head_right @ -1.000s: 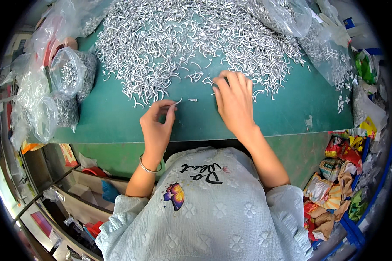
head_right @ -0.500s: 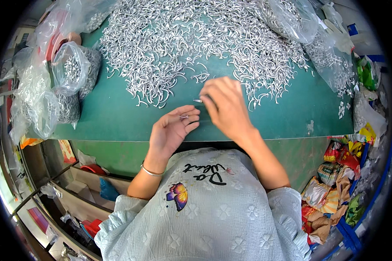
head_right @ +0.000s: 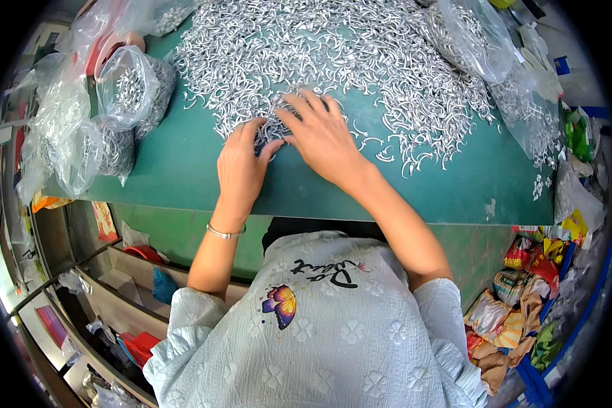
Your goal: The person sorts small curved metal parts from a pile on a green workbench by hand, organizing them into separate piles and placing some into clear plastic bags.
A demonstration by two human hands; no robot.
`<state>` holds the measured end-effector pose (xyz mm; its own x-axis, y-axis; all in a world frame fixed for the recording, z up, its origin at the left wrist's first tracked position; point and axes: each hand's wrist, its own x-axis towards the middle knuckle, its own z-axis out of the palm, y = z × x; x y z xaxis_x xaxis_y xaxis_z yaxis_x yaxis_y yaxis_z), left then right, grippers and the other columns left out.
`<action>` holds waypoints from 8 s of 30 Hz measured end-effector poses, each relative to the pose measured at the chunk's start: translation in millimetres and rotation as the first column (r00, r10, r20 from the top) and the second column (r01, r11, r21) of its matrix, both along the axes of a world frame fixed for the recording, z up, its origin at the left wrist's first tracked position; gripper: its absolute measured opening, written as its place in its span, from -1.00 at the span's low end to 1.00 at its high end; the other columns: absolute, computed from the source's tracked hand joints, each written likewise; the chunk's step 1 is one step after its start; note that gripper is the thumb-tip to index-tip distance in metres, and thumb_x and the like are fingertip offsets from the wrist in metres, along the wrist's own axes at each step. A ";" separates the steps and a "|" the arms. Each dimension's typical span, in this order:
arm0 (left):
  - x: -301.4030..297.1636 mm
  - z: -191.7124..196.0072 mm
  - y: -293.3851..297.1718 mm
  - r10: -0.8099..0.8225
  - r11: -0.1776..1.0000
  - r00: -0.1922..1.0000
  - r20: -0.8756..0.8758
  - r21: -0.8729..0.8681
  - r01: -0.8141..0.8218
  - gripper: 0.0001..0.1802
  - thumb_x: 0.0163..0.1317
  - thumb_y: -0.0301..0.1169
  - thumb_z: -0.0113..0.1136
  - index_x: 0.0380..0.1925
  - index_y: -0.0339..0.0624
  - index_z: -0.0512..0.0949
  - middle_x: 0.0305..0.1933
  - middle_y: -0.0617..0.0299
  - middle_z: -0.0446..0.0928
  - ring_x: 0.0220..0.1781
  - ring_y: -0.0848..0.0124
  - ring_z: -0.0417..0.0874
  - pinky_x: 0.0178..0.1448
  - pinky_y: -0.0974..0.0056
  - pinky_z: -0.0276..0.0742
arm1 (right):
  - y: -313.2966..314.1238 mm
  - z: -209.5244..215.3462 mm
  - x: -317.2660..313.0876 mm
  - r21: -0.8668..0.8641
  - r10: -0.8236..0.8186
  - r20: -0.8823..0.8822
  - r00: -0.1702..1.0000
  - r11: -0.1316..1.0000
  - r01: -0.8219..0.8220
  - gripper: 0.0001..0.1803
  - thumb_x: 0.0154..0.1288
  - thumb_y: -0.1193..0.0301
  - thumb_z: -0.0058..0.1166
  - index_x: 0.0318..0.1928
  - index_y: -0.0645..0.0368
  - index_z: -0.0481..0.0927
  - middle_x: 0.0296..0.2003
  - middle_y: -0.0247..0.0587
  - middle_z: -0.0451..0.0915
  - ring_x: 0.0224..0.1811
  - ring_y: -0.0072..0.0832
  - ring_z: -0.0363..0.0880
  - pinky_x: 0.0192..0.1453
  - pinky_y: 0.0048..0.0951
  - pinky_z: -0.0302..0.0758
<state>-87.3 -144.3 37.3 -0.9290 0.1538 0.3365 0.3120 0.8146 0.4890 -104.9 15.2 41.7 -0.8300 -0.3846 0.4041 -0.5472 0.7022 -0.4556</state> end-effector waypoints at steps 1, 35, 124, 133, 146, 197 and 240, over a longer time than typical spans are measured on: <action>-0.9 5.9 -2.1 -0.003 1.000 0.996 0.093 0.000 0.003 -0.73 0.05 -0.45 0.22 -0.21 -0.19 0.49 -0.39 0.04 0.49 -0.40 0.08 0.49 -0.34 0.14 0.38 | 3.4 -6.9 -0.6 0.062 0.019 0.003 1.000 0.998 -0.019 -0.80 0.03 0.51 0.14 -0.25 0.18 0.54 -0.15 -0.23 0.48 0.07 -0.26 0.38 0.12 -0.27 0.25; 58.2 38.4 27.8 -0.522 -0.143 0.486 0.701 0.489 -0.860 -0.56 0.42 -0.23 -0.28 0.01 -0.40 0.36 -0.54 0.25 0.37 -0.52 0.50 0.32 -0.41 0.42 0.25 | 18.0 25.4 34.1 -0.023 0.060 0.238 0.969 0.998 -0.056 -0.86 0.02 0.49 0.14 -0.35 0.19 0.50 -0.28 -0.28 0.44 -0.17 -0.32 0.35 -0.07 -0.32 0.21; 97.9 2.9 6.0 -0.789 -0.436 0.567 0.238 0.433 -0.789 -0.75 0.33 -0.43 -0.10 -0.02 -0.22 0.41 -0.58 0.36 0.21 -0.61 0.62 0.17 -0.49 0.49 0.16 | -9.7 2.4 -6.1 0.066 -0.045 0.119 0.992 0.997 0.038 -0.90 0.01 0.50 0.16 -0.41 0.18 0.53 -0.30 -0.29 0.47 -0.19 -0.30 0.37 -0.13 -0.31 0.24; 96.6 1.4 3.2 -0.798 -0.405 0.522 0.302 0.373 -0.835 -0.71 0.39 -0.38 -0.20 0.03 -0.20 0.38 -0.64 0.40 0.16 -0.72 0.66 0.08 -0.62 0.54 0.05 | 34.3 12.7 33.4 -0.431 0.012 0.693 0.721 0.808 0.402 -0.94 0.23 0.49 0.06 -0.35 0.22 0.52 -0.52 -0.46 0.45 -0.51 -0.73 0.29 -0.47 -0.68 0.17; 96.8 0.4 6.6 -0.817 -0.397 0.505 0.279 0.363 -0.843 -0.70 0.35 -0.45 -0.15 0.05 -0.22 0.36 -0.53 0.34 0.22 -0.65 0.64 0.13 -0.60 0.54 0.11 | 22.1 18.5 16.7 -0.038 -0.172 0.040 0.984 0.984 0.173 -0.80 0.03 0.48 0.19 -0.31 0.26 0.52 -0.30 -0.21 0.49 -0.29 -0.29 0.45 -0.18 -0.33 0.38; 70.0 35.7 47.4 -0.710 -0.228 0.349 0.611 0.270 -0.935 -0.67 0.37 -0.28 -0.11 -0.04 -0.30 0.41 -0.53 0.33 0.32 -0.47 0.54 0.32 -0.40 0.43 0.26 | 43.2 40.4 52.0 -0.297 -0.034 0.490 0.871 0.933 0.203 -0.88 0.02 0.48 0.19 -0.43 0.22 0.52 -0.35 -0.22 0.50 -0.22 -0.29 0.38 -0.05 -0.36 0.30; 90.3 11.2 33.6 -0.800 -0.217 0.422 0.427 0.448 -0.867 -0.68 0.38 -0.26 -0.14 -0.15 -0.29 0.48 -0.49 0.31 0.38 -0.49 0.54 0.33 -0.40 0.42 0.27 | 37.5 36.2 61.3 -0.233 0.031 0.439 0.898 0.969 0.080 -0.89 -0.06 0.53 0.21 -0.48 0.18 0.52 -0.31 -0.31 0.45 -0.24 -0.38 0.32 -0.05 -0.40 0.18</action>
